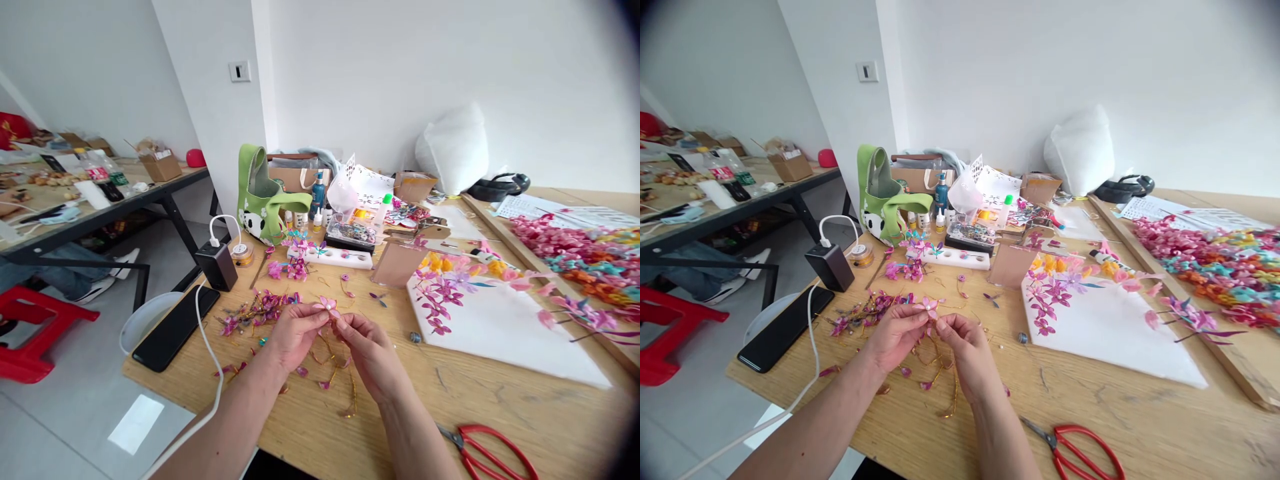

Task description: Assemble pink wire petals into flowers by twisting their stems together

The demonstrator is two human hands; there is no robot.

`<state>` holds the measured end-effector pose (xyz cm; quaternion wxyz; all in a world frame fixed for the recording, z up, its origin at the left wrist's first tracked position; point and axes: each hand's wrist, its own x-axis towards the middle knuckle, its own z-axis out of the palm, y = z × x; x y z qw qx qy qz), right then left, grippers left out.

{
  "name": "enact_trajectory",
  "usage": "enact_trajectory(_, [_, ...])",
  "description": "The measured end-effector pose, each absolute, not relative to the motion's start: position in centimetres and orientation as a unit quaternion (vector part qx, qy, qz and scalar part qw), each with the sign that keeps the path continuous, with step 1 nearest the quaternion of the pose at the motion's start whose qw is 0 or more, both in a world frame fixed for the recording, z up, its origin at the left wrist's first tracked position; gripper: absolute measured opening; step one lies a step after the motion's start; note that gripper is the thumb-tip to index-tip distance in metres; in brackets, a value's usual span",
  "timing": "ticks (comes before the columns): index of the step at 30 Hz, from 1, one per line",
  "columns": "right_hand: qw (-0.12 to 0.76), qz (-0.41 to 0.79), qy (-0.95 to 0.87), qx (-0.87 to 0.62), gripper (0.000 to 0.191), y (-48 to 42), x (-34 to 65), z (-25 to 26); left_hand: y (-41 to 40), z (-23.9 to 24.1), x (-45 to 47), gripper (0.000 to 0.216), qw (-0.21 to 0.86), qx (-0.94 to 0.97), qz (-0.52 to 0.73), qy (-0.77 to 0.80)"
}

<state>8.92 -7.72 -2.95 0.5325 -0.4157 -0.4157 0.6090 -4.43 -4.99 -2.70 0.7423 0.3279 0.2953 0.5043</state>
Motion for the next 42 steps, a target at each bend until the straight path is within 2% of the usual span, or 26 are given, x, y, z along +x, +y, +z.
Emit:
enact_trajectory(8, [0.505, 0.693, -0.35, -0.377, 0.022, -7.6, 9.3, -3.3, -5.3, -2.7, -4.1, 0.011, 0.74, 0.342, 0.499, 0.292])
enact_trajectory(11, [0.512, 0.667, -0.361, -0.405, 0.025, -7.5, 9.1, -3.5, -5.2, -2.9, -4.1, 0.012, 0.741, 0.326, 0.507, 0.296])
enact_trajectory(14, [0.562, 0.523, -0.422, -0.483, 0.026, -7.8, 8.9, -3.5, -4.9, -3.0, -4.1, 0.013, 0.736, 0.295, 0.52, 0.317])
enact_trajectory(17, [0.59, 0.263, -0.536, -0.543, 0.017, -8.2, 8.4, -3.3, -4.8, -2.9, -4.1, 0.016, 0.727, 0.268, 0.536, 0.336])
enact_trajectory(20, [0.553, 0.069, -0.64, -0.53, 0.006, -8.7, 7.8, -3.1, -4.7, -2.8, -4.1, 0.019, 0.721, 0.253, 0.547, 0.341])
enact_trajectory(23, [0.507, 0.001, -0.677, -0.534, 0.01, -8.9, 7.4, -3.3, -4.8, -2.8, -4.0, 0.019, 0.717, 0.266, 0.545, 0.343])
enact_trajectory(29, [0.459, -0.026, -0.692, -0.556, 0.011, -8.8, 7.3, -3.8, -4.9, -2.9, -3.9, 0.015, 0.71, 0.294, 0.543, 0.339])
enact_trajectory(36, [0.472, 0.0, -0.677, -0.564, 0.005, -8.5, 7.2, -4.3, -5.0, -2.9, -3.9, 0.009, 0.704, 0.319, 0.544, 0.326])
enact_trajectory(42, [0.455, 0.024, -0.669, -0.587, 0.009, -8.6, 7.0, -4.5, -5.1, -3.2, -3.8, 0.008, 0.707, 0.333, 0.541, 0.312])
